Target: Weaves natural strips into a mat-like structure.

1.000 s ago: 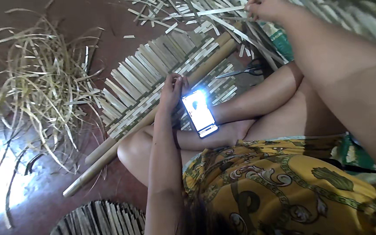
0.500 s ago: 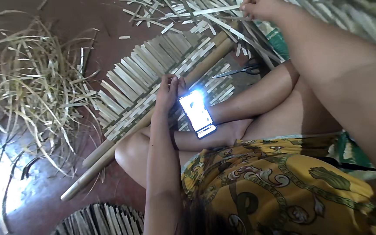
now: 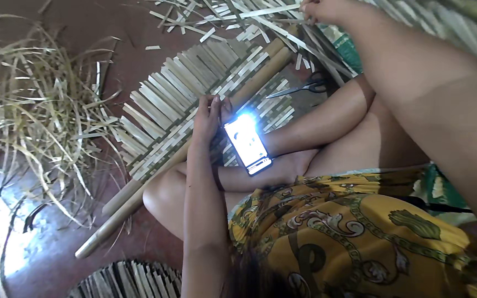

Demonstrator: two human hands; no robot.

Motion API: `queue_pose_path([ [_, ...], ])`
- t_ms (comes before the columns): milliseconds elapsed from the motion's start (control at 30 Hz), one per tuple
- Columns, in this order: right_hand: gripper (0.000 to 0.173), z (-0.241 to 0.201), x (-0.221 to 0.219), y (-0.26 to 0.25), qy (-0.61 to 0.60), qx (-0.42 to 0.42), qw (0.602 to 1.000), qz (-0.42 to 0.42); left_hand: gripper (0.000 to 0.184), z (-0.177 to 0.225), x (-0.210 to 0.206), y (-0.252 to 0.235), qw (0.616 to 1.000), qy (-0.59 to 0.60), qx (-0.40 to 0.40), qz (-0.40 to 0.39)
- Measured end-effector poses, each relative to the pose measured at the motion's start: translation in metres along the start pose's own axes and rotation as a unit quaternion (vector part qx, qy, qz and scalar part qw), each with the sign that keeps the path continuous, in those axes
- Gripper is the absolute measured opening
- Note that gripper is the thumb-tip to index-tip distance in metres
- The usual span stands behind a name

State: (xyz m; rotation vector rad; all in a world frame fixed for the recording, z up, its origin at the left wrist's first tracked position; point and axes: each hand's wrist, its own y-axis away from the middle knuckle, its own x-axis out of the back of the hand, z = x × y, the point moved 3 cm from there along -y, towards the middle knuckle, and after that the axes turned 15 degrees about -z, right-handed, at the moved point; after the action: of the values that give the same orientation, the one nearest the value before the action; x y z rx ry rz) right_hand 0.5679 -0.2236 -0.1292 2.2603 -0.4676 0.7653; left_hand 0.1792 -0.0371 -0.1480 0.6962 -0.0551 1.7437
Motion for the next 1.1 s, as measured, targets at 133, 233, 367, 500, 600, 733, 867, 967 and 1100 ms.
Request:
queue_pose_path([
  [133, 0.04, 0.0015, 0.0004, -0.0022, 0.003, -0.004, 1.0, 0.0, 0.04, 0.0001, 0.0007, 0.0002, 1.0, -0.001, 0.016, -0.003],
  [233, 0.039, 0.0018, 0.0008, -0.0019, 0.002, 0.002, 1.0, -0.005, 0.04, -0.0008, 0.0009, 0.0, 1.0, 0.0, 0.017, -0.003],
  [367, 0.039, 0.002, 0.0007, -0.0024, 0.003, -0.002, 1.0, -0.009, 0.04, -0.0007, 0.0013, -0.0003, 1.0, -0.006, 0.02, 0.0],
  [500, 0.039, 0.0017, 0.0002, -0.0018, 0.004, -0.005, 1.0, -0.012, 0.038, 0.001, 0.0014, 0.0004, 1.0, -0.008, 0.019, 0.004],
  [600, 0.039, 0.0038, 0.0004, -0.0037, 0.006, -0.004, 1.0, -0.009, 0.038, 0.0012, 0.0015, 0.0004, 1.0, -0.009, 0.022, 0.004],
  [733, 0.038, 0.0048, 0.0004, -0.0031, 0.006, 0.0, 1.0, -0.008, 0.037, -0.0005, 0.0007, -0.0001, 1.0, -0.002, 0.016, 0.007],
  [867, 0.038, 0.0029, -0.0003, -0.0008, 0.011, -0.004, 1.0, -0.008, 0.037, -0.0001, 0.0008, 0.0001, 1.0, -0.005, 0.011, 0.008],
  [967, 0.039, 0.0044, 0.0, -0.0029, 0.007, -0.005, 1.0, -0.007, 0.038, -0.0007, 0.0007, -0.0001, 1.0, -0.006, 0.011, 0.008],
  [1100, 0.038, 0.006, 0.0001, -0.0059, 0.007, -0.001, 1.0, -0.008, 0.037, -0.0009, 0.0006, -0.0008, 1.0, 0.0, 0.011, 0.01],
])
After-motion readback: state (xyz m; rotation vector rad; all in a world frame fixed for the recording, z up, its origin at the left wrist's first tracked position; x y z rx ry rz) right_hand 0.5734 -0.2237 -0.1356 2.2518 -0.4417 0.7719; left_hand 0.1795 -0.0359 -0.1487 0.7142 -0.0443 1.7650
